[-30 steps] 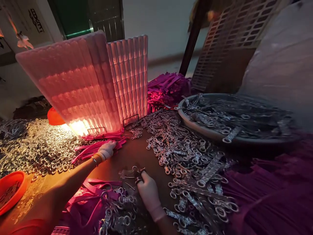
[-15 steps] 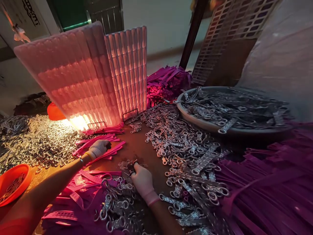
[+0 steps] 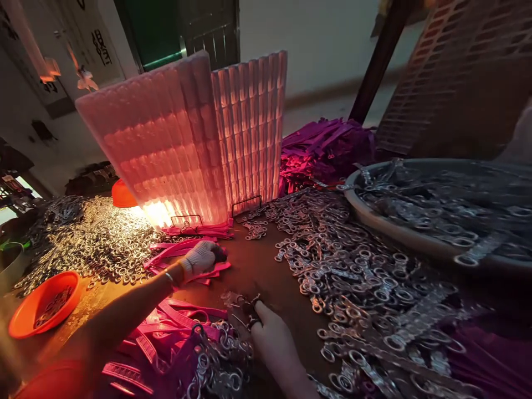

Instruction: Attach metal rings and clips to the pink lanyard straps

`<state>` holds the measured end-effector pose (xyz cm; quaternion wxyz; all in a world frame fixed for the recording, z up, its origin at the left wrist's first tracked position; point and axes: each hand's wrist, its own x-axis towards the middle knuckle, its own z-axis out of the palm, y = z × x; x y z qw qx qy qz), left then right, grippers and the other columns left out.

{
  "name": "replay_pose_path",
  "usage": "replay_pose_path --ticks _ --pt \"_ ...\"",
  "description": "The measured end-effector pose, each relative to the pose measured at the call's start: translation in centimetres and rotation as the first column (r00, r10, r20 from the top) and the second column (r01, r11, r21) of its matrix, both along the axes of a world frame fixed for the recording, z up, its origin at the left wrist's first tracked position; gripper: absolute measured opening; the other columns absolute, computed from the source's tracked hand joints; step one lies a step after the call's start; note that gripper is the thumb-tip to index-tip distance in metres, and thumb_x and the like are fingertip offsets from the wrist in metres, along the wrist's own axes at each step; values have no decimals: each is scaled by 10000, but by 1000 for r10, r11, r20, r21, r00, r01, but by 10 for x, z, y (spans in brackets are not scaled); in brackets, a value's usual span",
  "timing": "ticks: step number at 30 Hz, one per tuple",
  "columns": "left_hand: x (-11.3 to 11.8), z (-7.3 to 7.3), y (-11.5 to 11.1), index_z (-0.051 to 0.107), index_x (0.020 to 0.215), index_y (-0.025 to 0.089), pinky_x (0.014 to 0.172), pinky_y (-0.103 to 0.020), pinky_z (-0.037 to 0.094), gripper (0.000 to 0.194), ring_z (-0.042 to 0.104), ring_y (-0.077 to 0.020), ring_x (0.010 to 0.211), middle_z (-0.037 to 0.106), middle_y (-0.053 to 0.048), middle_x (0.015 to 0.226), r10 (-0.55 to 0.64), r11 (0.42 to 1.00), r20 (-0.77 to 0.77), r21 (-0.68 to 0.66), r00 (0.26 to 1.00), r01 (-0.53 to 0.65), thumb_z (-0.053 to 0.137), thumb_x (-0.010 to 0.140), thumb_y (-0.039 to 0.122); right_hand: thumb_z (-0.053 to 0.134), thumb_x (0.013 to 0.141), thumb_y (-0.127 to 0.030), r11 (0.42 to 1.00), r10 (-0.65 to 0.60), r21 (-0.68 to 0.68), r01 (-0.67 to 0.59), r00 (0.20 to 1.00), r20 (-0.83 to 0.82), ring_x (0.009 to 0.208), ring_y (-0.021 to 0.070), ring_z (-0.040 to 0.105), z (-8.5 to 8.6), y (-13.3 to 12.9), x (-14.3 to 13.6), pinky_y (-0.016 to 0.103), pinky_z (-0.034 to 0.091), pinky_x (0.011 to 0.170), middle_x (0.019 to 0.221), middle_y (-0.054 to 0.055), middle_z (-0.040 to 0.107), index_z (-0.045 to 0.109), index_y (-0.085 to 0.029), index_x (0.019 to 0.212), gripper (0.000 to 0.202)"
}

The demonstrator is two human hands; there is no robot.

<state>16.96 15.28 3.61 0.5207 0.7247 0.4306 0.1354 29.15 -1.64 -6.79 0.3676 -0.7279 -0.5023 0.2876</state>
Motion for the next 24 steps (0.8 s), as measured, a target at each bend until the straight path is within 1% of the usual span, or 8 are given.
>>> replay_pose_path --ticks 3,6,8,11,17,20,22,24 --pt "-45 8 -28 599 865 132 357 -192 257 260 329 -44 376 472 42 562 -2 992 74 -123 997 11 576 913 386 435 698 -122 971 98 226 -82 994 -57 862 225 634 36 -15 -12 289 461 749 970 56 723 683 -227 909 343" --pt "-87 17 -63 562 836 166 331 -195 183 267 256 -37 340 387 70 498 86 968 237 -249 968 -25 598 865 428 473 718 -118 901 178 398 -170 984 18 950 235 622 75 -26 -35 315 466 809 1051 55 712 679 -252 1107 461" --pt "-107 23 -82 570 820 165 327 -191 169 292 242 -35 338 356 78 471 168 946 327 -319 930 -59 638 829 449 470 704 -90 877 186 428 -217 976 112 893 230 610 95 -27 -50 312 453 760 983 54 709 685 -256 1048 438" --pt "-126 29 -102 571 800 165 329 -188 166 329 227 -31 345 356 81 465 211 934 369 -348 905 -76 671 794 478 460 659 -54 894 184 344 -286 936 301 730 205 552 111 -23 -68 290 363 633 803 53 668 632 -229 776 272" --pt "-135 30 -122 465 688 190 377 -208 198 384 299 -57 378 372 63 471 116 969 214 -240 970 -62 576 877 505 491 569 -53 896 150 230 -379 747 647 627 181 462 114 -20 -86 327 215 585 706 65 619 553 -203 653 183" --pt "-139 23 -127 508 670 163 478 -217 276 374 400 -78 504 478 24 558 -37 998 93 62 995 31 527 924 438 503 539 -45 882 101 243 -404 666 739 601 185 418 105 -26 -92 351 185 587 661 62 582 542 -206 624 186" --pt "-144 14 -129 553 684 145 540 -227 287 286 432 -87 583 553 4 632 -160 947 6 284 987 152 527 917 308 507 547 -35 875 61 273 -401 648 759 600 187 404 96 -31 -97 358 173 590 652 57 570 536 -207 614 186" --pt "-149 5 -129 580 716 140 566 -234 286 154 440 -93 612 594 -1 677 -235 899 -58 367 970 240 539 858 182 511 567 -33 878 40 281 -387 645 763 608 188 403 88 -33 -102 361 169 594 661 59 575 540 -203 615 179"
